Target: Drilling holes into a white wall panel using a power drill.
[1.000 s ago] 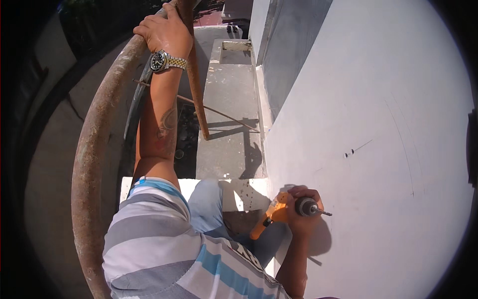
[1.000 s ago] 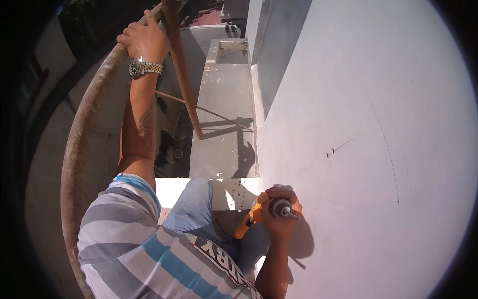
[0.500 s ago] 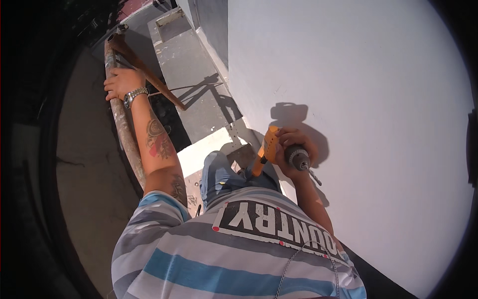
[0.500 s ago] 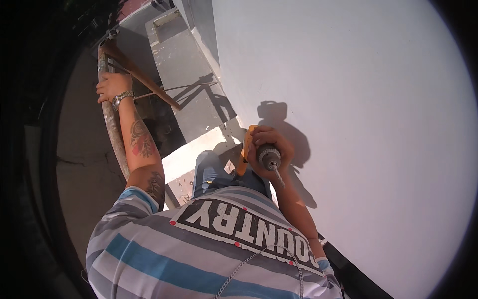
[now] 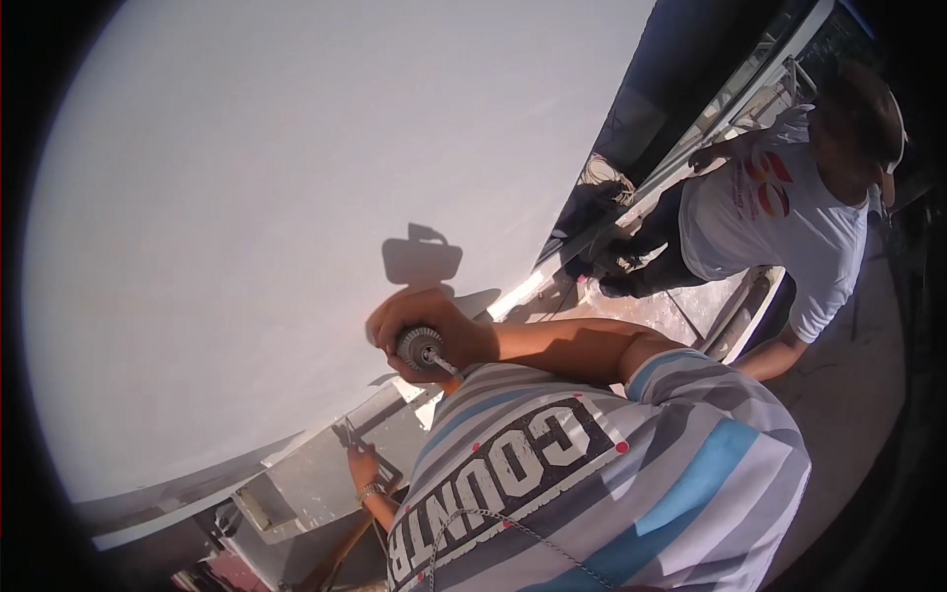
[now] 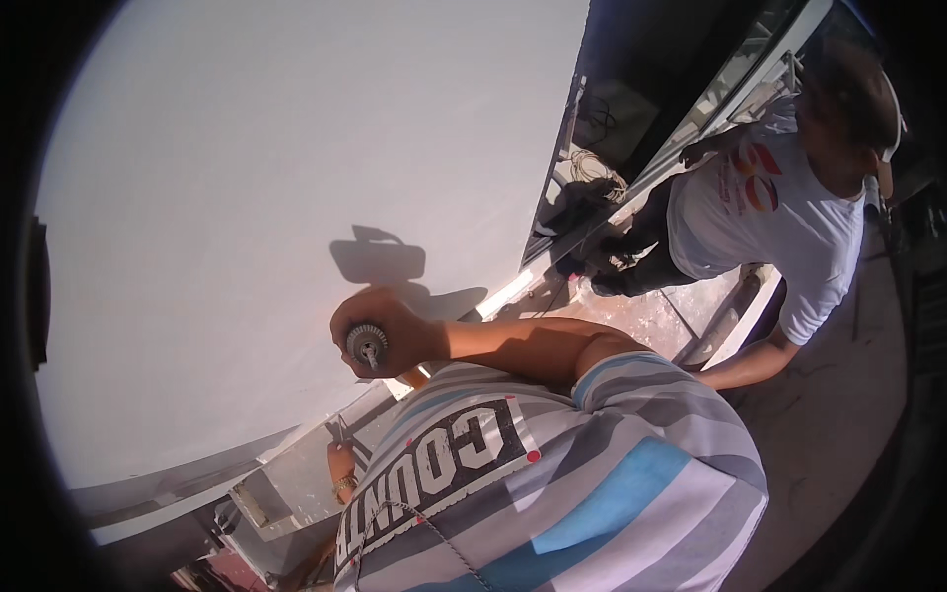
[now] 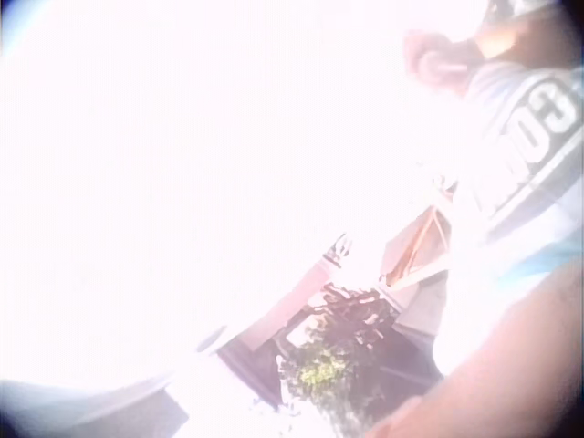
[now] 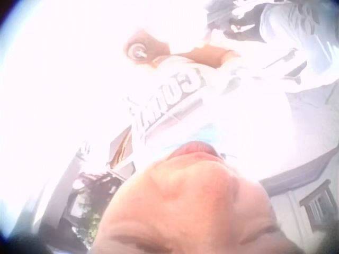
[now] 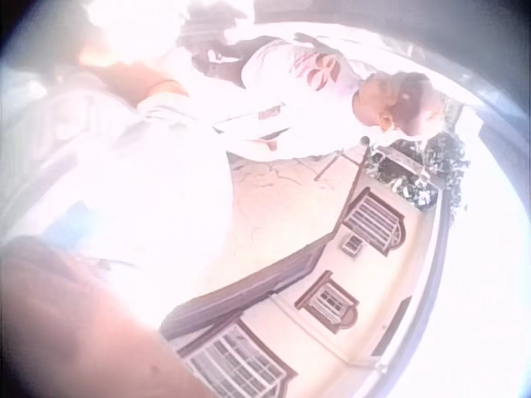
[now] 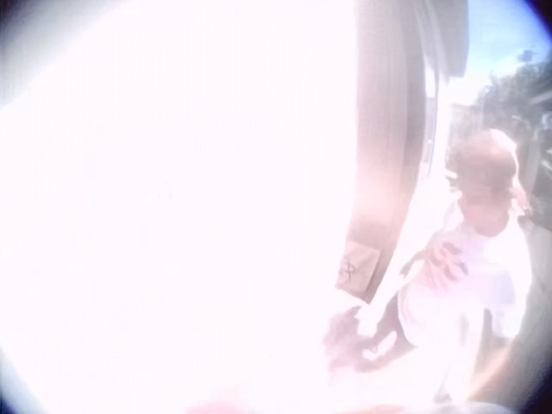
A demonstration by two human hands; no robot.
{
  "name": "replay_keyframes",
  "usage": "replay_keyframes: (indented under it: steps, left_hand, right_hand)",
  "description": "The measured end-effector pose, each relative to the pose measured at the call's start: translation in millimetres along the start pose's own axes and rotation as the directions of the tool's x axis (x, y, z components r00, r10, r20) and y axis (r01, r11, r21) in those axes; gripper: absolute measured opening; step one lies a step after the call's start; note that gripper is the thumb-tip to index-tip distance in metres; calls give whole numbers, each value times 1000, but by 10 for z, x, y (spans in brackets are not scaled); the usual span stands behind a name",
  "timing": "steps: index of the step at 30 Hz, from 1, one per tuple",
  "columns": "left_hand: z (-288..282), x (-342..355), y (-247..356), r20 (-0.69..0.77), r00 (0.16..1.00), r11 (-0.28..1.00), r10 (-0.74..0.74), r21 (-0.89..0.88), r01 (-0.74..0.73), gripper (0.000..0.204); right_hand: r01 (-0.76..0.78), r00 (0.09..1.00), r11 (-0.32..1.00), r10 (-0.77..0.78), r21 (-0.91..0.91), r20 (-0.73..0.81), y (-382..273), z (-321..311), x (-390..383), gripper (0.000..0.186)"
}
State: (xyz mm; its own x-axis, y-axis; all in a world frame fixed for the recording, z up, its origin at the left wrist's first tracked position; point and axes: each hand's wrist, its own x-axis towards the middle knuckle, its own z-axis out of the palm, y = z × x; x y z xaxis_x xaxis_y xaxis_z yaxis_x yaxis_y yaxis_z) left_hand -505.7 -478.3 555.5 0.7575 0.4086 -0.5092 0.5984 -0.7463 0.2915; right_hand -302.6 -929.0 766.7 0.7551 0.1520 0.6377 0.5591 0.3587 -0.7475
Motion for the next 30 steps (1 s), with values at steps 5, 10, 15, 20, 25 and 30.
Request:
replay_keyframes:
  steps: [5,10,15,20,25,30]
  left_hand:
    - [-357,-453,2624,556,602,776,573,-604,-182,71]
    - [-99,-750,3482,663,139,673,735,-739,-34,73]
    - [264,-1199,4071,675,74,667,734,-696,-266,51]
    - [788,-1531,4306,493,-63,322,868,-655,-683,53]
    - [1630,-1803,4242,511,-125,294,850,-659,-692,43]
    - [2043,-1742,4212,481,-34,322,876,-636,-701,44]
  right_hand:
    - [33,993,999,-37,-35,-116,-451,-259,-62,21]
    - [110,925,981,-43,159,-377,-892,-536,-514,22]
    - [337,864,941,-299,24,-405,-1348,-997,-1102,32]
    - [289,830,856,-2,429,-557,-1433,-1490,-1829,40]
    - [131,902,816,137,563,-409,-1033,-1979,-2339,41]
    - [81,685,726,458,683,-567,-425,-2383,-2831,50]
